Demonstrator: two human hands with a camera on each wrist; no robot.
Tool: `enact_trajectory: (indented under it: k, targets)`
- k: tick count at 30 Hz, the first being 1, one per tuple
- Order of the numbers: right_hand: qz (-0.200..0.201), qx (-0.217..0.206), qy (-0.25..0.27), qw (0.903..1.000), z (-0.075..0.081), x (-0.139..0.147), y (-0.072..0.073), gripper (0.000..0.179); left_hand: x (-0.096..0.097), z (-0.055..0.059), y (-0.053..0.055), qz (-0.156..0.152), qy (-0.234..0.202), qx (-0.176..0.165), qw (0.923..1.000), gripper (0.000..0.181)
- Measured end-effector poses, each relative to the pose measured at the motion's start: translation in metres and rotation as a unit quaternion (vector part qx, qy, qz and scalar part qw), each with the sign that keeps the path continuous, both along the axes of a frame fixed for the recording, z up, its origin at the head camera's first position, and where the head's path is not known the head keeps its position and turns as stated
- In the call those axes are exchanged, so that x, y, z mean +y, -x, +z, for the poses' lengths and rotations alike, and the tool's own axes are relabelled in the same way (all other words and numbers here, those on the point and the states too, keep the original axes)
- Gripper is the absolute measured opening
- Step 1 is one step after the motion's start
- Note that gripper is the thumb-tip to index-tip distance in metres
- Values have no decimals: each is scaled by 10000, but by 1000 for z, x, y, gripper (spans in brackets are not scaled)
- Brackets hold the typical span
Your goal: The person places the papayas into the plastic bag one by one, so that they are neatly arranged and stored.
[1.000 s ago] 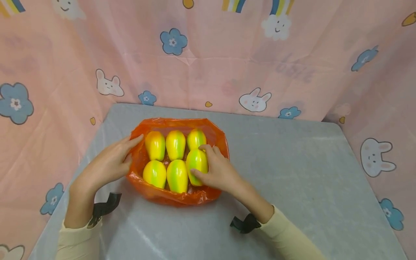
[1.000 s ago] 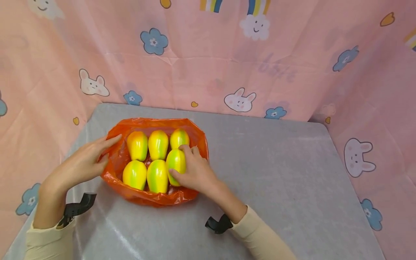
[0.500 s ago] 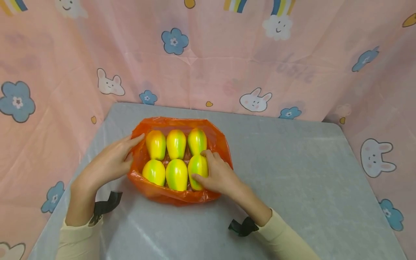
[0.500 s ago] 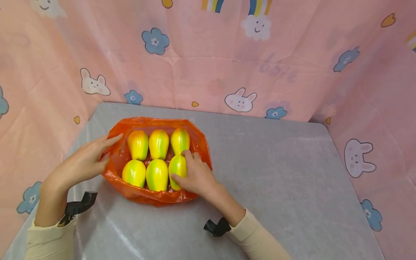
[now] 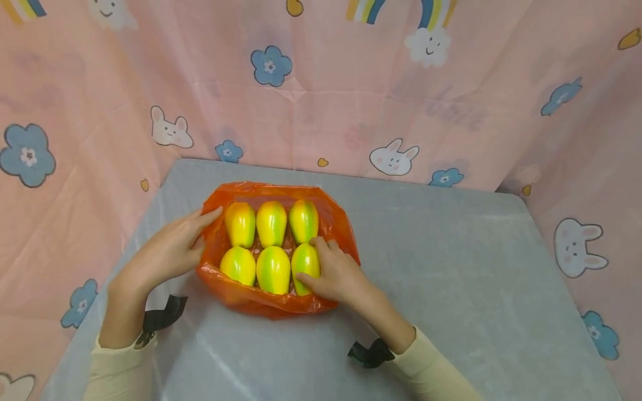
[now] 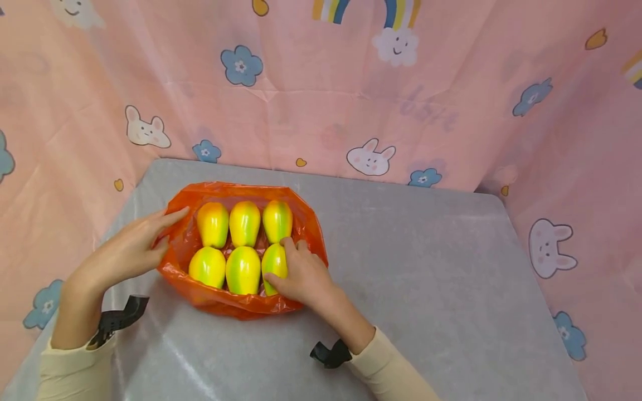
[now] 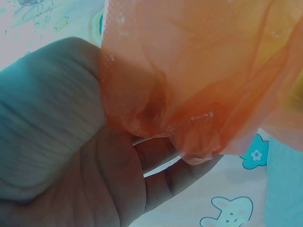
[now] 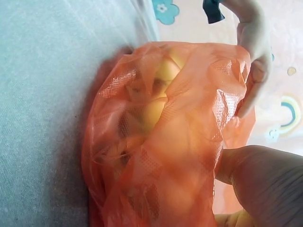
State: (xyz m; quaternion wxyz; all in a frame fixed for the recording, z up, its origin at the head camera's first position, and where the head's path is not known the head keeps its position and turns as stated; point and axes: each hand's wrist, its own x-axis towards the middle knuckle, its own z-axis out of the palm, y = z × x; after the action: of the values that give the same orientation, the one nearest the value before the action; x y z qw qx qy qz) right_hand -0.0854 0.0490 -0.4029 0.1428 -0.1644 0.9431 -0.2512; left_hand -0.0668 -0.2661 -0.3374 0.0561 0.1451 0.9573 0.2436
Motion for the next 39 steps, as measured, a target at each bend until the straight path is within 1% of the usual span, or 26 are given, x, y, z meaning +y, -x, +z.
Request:
enact_trajectory:
  k: [6,14,17,22,25,28,33,38,39]
  targets:
    - [-64,115,-20,9999,-1,0,-3,75,1,0,1,-88,79,82,9999,67]
    - [-105,291,-17,9995,3,2,-7,74,2,2,3,-75,-35,-44,10000,68]
    - [-58,434,127,9990,7,6,-9,70,2,2,5,-88,-74,-92,9999,67]
    - [78,709,586,9957,13,13,-9,62,-1,0,8,-106,-186,-156,9997,64]
    - [117,896,873,9921,17,17,-8,59,-3,-2,8,-124,-214,-159,9996,63]
    - [139,1178,1182,9859,20,23,-5,55,-4,-3,7,-164,-266,-163,9994,62]
    - [249,1653,1646,9721,26,31,1,47,-11,-1,-1,-162,-462,-158,9987,61]
    - [292,1899,1875,9633,35,42,6,43,-18,4,-9,-175,-639,-138,9977,58]
    - [283,1927,1934,9616,37,44,7,43,-20,5,-10,-189,-653,-89,9976,57]
